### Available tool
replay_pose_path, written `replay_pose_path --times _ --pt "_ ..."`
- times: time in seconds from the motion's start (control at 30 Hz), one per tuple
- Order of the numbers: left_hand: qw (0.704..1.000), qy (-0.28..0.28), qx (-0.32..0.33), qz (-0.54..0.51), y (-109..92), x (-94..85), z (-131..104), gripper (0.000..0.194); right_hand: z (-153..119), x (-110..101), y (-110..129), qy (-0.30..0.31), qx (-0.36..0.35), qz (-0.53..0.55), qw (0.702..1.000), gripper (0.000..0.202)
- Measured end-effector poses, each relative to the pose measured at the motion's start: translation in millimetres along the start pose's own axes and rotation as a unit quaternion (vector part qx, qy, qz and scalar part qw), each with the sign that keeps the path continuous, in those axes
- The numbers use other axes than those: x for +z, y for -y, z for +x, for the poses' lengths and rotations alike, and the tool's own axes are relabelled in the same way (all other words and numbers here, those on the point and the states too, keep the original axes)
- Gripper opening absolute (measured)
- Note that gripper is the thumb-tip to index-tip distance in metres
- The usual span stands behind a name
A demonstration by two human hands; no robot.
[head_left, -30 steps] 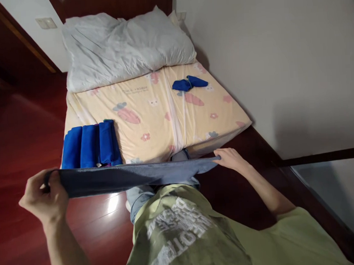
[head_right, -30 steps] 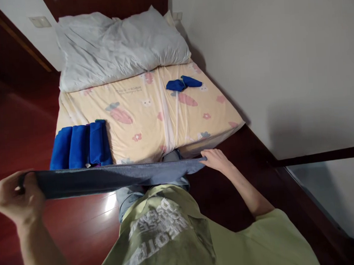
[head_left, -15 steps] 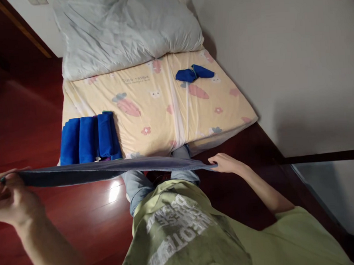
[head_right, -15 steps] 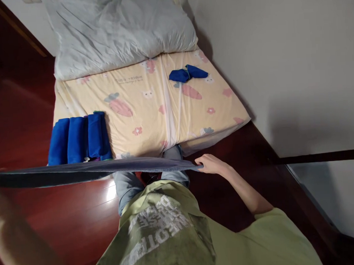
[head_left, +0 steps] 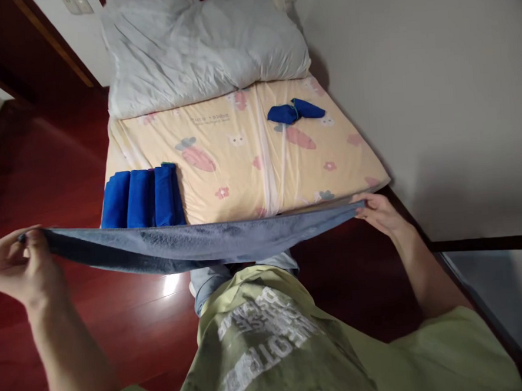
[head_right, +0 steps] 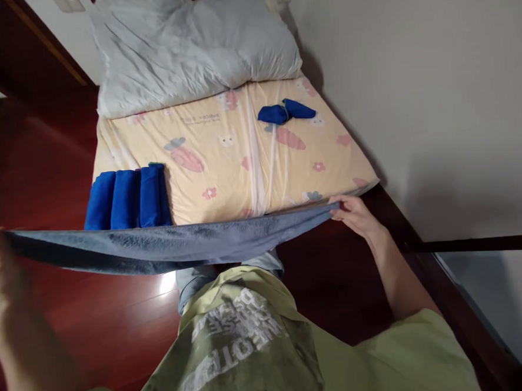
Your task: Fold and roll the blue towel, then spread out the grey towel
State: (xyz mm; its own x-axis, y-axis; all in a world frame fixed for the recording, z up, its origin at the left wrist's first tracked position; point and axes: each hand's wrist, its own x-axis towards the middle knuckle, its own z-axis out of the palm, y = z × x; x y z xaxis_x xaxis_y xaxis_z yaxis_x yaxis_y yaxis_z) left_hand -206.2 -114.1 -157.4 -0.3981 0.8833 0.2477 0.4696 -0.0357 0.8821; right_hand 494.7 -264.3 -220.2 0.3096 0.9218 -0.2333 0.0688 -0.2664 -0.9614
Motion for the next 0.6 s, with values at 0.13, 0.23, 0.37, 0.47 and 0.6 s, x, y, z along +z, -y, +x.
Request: replay_pose_path --times 0.13,0.23,0.37,0.47,0.6 --pt "0.99 -0.075 0.117 0.021 2.1 16.0 4.9 0.035 19.9 -9.5 26.5 -0.1 -0.072 0.138 0.983 0.044" --pt "0.99 -0.071 0.123 -0.026 -4.2 29.8 12.4 0.033 36.2 -14.4 50.9 -0.149 -0.13 0.136 0.971 0.037" --pt "0.996 -0.012 0.067 -0.061 -26.0 45.7 20.6 0.037 53.0 -19.7 80.0 -0.213 -0.198 0.099 0.952 0.028" --pt "0.993 0.028 0.053 -0.098 -44.2 56.1 21.3 0.036 58.5 -19.9 96.0 -0.235 -0.242 0.088 0.937 0.023" --pt "0.986 0.044 0.041 -0.154 -61.5 68.0 18.8 0.037 57.9 -16.3 111.7 -0.257 -0.227 0.111 0.933 0.02"
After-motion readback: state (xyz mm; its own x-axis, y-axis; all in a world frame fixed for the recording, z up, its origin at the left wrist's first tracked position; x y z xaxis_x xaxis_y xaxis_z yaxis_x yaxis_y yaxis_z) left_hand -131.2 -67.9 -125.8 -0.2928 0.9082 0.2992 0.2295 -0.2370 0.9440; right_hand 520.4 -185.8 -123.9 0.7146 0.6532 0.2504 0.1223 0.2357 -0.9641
